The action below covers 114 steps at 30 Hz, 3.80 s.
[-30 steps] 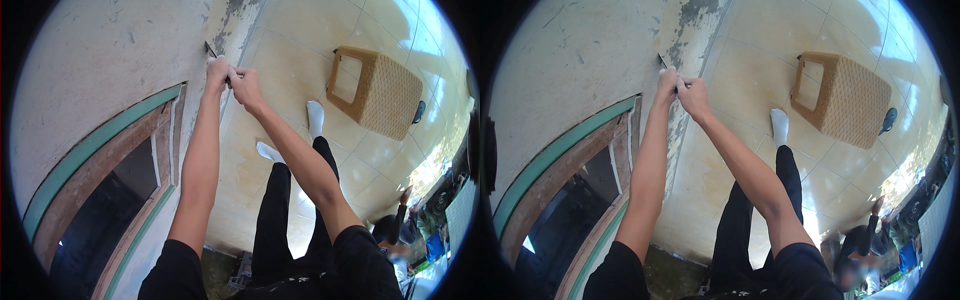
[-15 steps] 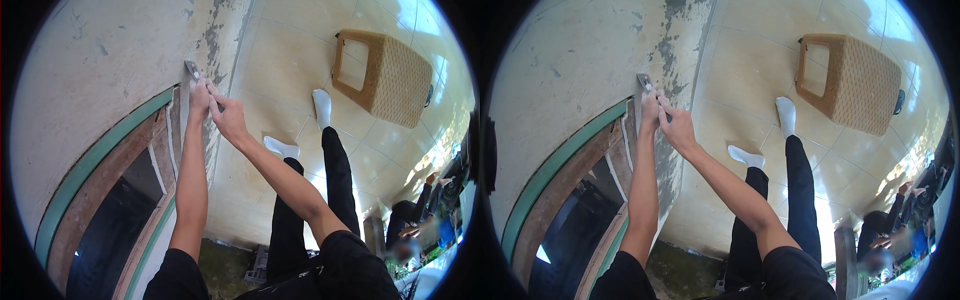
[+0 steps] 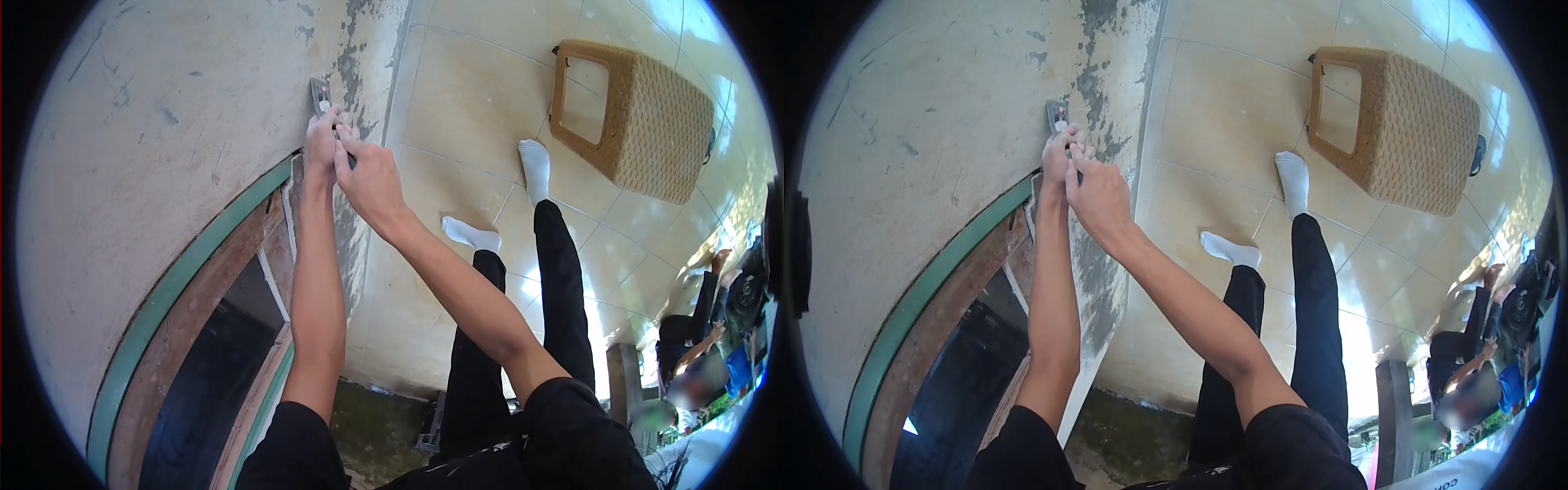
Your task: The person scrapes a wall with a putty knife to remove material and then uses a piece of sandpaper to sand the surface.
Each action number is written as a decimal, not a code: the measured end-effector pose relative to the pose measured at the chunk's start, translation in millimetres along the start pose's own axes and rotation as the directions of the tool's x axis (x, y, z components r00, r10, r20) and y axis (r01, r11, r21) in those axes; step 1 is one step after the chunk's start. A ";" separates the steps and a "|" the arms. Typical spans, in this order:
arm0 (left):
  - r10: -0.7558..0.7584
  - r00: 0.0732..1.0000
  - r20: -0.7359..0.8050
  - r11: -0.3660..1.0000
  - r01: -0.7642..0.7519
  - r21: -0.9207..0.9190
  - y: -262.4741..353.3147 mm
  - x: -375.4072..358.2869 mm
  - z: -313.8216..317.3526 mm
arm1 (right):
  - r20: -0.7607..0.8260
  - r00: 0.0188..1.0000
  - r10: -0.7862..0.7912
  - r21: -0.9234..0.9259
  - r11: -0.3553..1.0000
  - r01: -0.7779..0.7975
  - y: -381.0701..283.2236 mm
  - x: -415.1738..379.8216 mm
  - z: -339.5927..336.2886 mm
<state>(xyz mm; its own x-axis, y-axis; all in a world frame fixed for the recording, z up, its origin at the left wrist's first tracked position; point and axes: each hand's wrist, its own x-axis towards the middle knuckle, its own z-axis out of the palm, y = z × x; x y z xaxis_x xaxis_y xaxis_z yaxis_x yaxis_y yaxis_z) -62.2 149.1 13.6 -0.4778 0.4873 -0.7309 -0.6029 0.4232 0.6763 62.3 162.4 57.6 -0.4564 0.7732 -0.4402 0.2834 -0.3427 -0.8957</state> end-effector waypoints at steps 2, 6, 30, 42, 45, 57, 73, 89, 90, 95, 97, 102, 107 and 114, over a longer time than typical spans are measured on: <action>-0.041 0.999 0.034 0.998 0.039 0.052 8.4 9.9 9.5 | -0.002 0.999 0.040 -0.049 0.998 -0.040 -5.4 16.2 2.1; -0.036 0.992 0.119 0.985 0.055 -0.165 -7.4 -20.9 8.2 | 0.056 0.998 0.012 -0.096 0.995 -0.007 -17.8 -5.9 -21.0; 0.080 0.993 -0.087 0.975 -0.059 0.215 19.3 13.4 49.8 | 0.118 0.990 0.082 0.085 0.992 -0.092 -18.8 39.3 -37.7; 0.037 0.998 -0.051 0.965 -0.023 0.262 39.7 37.1 67.2 | 0.056 0.998 0.032 0.174 0.984 -0.041 -20.7 74.2 -42.7; 0.068 0.990 -0.125 0.990 -0.051 0.134 27.2 3.0 49.8 | 0.171 0.984 0.046 0.067 0.996 -0.058 -36.2 40.2 -50.9; -0.065 0.997 0.028 0.967 0.070 -0.246 8.2 19.0 75.6 | 0.094 0.996 0.010 -0.143 0.990 0.004 -36.6 60.5 -74.9; -0.038 0.998 -0.050 0.845 0.005 -0.535 35.8 -46.4 84.8 | 0.204 0.977 0.056 -0.284 0.959 0.004 -104.9 27.1 -75.6; 0.036 0.999 -0.035 0.431 -0.047 -0.901 48.5 -6.1 94.6 | 0.110 0.983 -0.149 -0.289 0.941 0.175 -112.5 67.2 -76.2; 0.059 0.998 0.025 0.398 -0.001 -0.917 42.2 10.2 91.9 | 0.078 0.985 -0.154 -0.263 0.950 0.170 -110.3 73.6 -79.3; 0.053 0.990 -0.129 0.492 -0.138 -0.860 35.0 10.8 109.2 | 0.125 0.991 -0.045 -0.343 0.935 0.086 -104.9 84.5 -88.7; 0.126 0.992 -0.006 0.449 -0.062 -0.891 38.9 10.7 86.4 | 0.118 0.979 -0.165 -0.327 0.925 0.195 -117.2 63.1 -82.3; 0.014 0.950 0.311 0.344 0.287 -0.894 32.0 14.4 72.5 | 0.108 0.977 -0.186 -0.358 0.909 0.212 -102.8 63.3 -58.2; -0.156 0.986 -0.053 0.776 0.089 -0.624 -9.1 43.9 73.2 | 0.121 0.973 -0.194 -0.452 0.862 0.228 -57.1 67.8 -64.2; -0.321 0.934 -0.160 0.908 0.255 -0.331 -30.7 -94.2 104.0 | 0.107 0.988 0.110 -0.257 0.963 -0.079 -56.5 -4.7 -138.4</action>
<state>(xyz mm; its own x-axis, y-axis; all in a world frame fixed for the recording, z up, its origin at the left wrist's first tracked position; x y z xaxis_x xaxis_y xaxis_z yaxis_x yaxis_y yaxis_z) 67.8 169.7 71.2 -0.3549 0.1973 -0.9138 -0.8812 0.2559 0.3975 165.2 252.0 119.0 -0.5098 0.6696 -0.5402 0.5260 -0.2542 -0.8116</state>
